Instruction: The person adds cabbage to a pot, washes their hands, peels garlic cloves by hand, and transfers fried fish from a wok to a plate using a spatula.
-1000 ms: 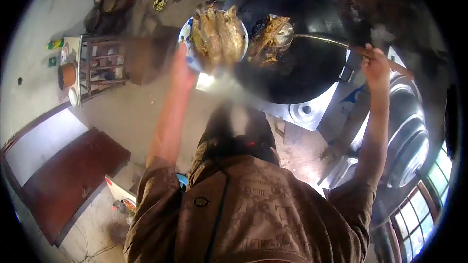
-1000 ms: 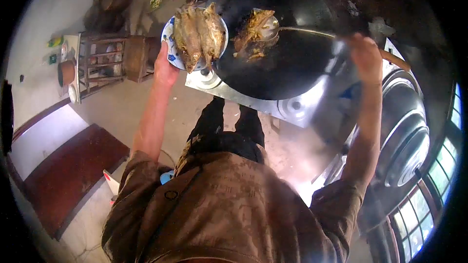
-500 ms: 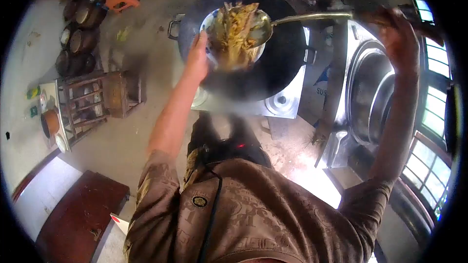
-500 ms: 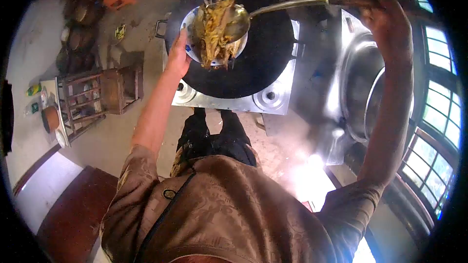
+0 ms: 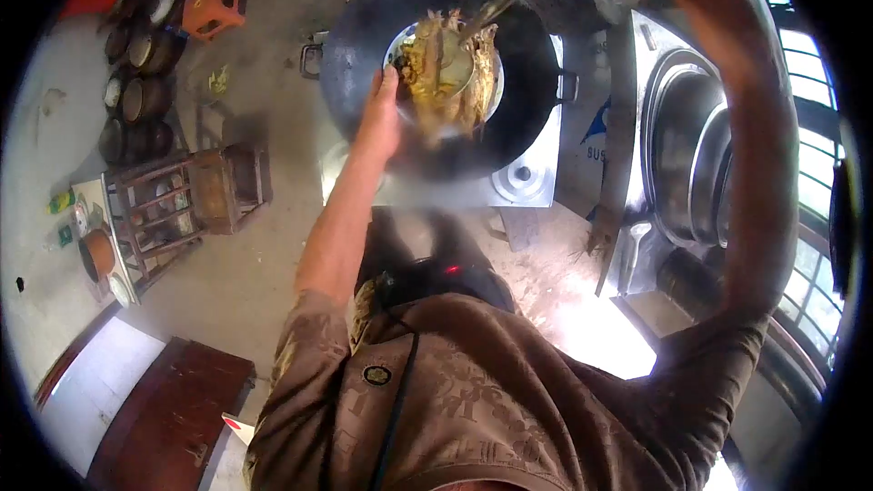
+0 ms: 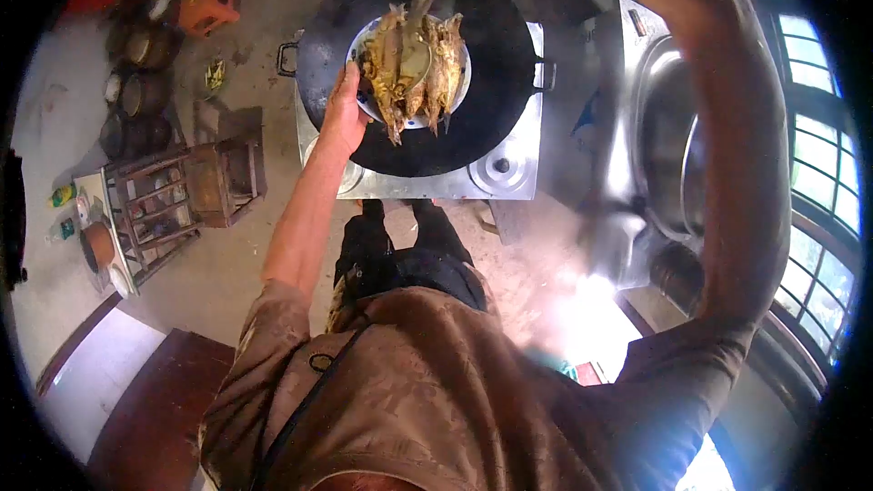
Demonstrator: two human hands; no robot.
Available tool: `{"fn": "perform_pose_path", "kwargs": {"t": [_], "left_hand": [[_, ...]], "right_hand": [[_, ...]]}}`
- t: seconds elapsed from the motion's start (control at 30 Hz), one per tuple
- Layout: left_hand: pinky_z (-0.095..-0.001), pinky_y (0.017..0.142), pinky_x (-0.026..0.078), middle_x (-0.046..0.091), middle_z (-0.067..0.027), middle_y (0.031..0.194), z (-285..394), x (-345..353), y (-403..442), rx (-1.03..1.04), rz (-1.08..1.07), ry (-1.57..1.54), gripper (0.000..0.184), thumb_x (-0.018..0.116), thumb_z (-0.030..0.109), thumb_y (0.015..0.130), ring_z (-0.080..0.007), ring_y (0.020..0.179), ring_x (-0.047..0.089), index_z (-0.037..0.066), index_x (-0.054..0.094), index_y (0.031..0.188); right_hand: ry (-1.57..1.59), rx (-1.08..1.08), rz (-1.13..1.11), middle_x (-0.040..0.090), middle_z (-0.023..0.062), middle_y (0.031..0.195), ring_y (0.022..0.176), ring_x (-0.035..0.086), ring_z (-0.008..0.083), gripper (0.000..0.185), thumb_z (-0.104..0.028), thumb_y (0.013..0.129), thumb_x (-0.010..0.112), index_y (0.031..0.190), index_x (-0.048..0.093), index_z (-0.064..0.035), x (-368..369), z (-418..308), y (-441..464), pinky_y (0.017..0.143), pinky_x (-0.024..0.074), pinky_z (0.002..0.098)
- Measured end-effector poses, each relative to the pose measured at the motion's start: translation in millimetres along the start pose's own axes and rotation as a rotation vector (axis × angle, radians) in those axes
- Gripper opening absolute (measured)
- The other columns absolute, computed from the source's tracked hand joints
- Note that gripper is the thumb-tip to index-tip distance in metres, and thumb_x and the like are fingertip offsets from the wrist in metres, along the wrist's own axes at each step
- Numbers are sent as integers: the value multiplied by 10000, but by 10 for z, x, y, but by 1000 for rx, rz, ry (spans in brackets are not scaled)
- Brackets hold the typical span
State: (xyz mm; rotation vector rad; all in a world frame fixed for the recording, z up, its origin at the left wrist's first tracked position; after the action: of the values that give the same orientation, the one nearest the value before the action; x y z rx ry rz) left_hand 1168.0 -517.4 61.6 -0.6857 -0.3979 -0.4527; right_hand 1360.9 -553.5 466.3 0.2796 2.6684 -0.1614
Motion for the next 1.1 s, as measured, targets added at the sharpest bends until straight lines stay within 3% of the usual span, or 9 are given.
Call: {"fn": "perform_pose_path", "kwargs": {"t": [0.1, 0.17, 0.27, 0.3, 0.4, 0.47, 0.77, 0.93, 1.1], "left_hand": [[-418, 1013, 448, 499, -57, 1383, -55, -54, 26, 41, -20, 26, 587, 523, 482, 970, -213, 1229, 515, 130, 402, 1424], [-381, 1062, 340, 468, -116, 1390, -135, -96, 23, 34, -17, -50, 588, 492, 462, 990, -230, 1252, 435, 51, 410, 1404], [-429, 1023, 443, 505, -53, 1381, -208, -144, 37, 14, -35, -57, 543, 491, 453, 991, -220, 1238, 516, 126, 410, 1417], [-429, 1023, 443, 505, -53, 1381, -168, -104, 4, 16, -37, -57, 543, 491, 453, 991, -220, 1238, 516, 126, 410, 1417], [-427, 1032, 435, 507, -54, 1384, -186, -78, -117, -52, 36, -144, 537, 483, 446, 995, -218, 1242, 513, 120, 412, 1416], [-429, 1039, 428, 505, -57, 1388, -106, -36, -171, -4, -14, -127, 529, 475, 440, 1000, -220, 1244, 511, 117, 414, 1415], [-425, 1048, 416, 509, -76, 1389, -93, -100, -175, -15, 2, -273, 539, 467, 452, 1001, -230, 1245, 511, 80, 439, 1390], [-428, 1028, 435, 514, -71, 1385, -105, -275, -182, -34, 49, -288, 545, 464, 464, 998, -236, 1243, 516, 84, 441, 1388], [-453, 1056, 421, 494, -93, 1404, 147, -605, -440, -18, 215, -239, 569, 453, 484, 996, -267, 1271, 495, 88, 424, 1403]], "right_hand": [[-154, -122, 104, 675, 120, 810, 615, 651, 125, 280, -245, 938, 579, 994, 660, 17, 158, -221, 58, 519, 546, 231], [-189, -178, 38, 678, 133, 834, 633, 657, 130, 285, -244, 940, 581, 1003, 662, 22, 292, -299, 109, 535, 557, 235], [-247, -283, -44, 679, 156, 843, 658, 676, 140, 304, -261, 955, 571, 1002, 661, 26, 448, -516, 101, 546, 568, 240], [-318, -268, -121, 677, 163, 851, 663, 680, 145, 306, -272, 960, 565, 1002, 664, 15, 489, -617, 110, 544, 568, 240], [-480, -577, -239, 673, 191, 896, 691, 694, 167, 297, -299, 974, 541, 1014, 676, -38, 696, -991, 32, 554, 572, 244], [-519, -600, -301, 673, 179, 904, 707, 690, 164, 277, -285, 966, 550, 1027, 673, -44, 734, -1056, -71, 572, 569, 243], [-474, -408, -244, 670, 127, 941, 779, 674, 149, 228, -219, 930, 592, 1087, 657, -67, -149, -598, -327, 653, 556, 241], [-294, -170, -97, 669, 98, 962, 819, 665, 141, 236, -182, 910, 615, 1120, 649, -80, -714, 124, -369, 698, 548, 239], [-142, -14, -84, 667, 69, 982, 859, 656, 132, 268, -145, 890, 638, 1153, 641, -93, -612, 1162, -200, 743, 541, 238]]}}
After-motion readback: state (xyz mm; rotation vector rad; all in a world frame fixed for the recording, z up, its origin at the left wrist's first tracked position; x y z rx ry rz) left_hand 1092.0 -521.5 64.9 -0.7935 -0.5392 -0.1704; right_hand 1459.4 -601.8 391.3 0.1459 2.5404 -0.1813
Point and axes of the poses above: each hand's wrist, its own y-axis towards the middle knuckle, its own x-axis out of the palm, z = x × y, the point moved 10 cm from there along y, towards the middle knuckle
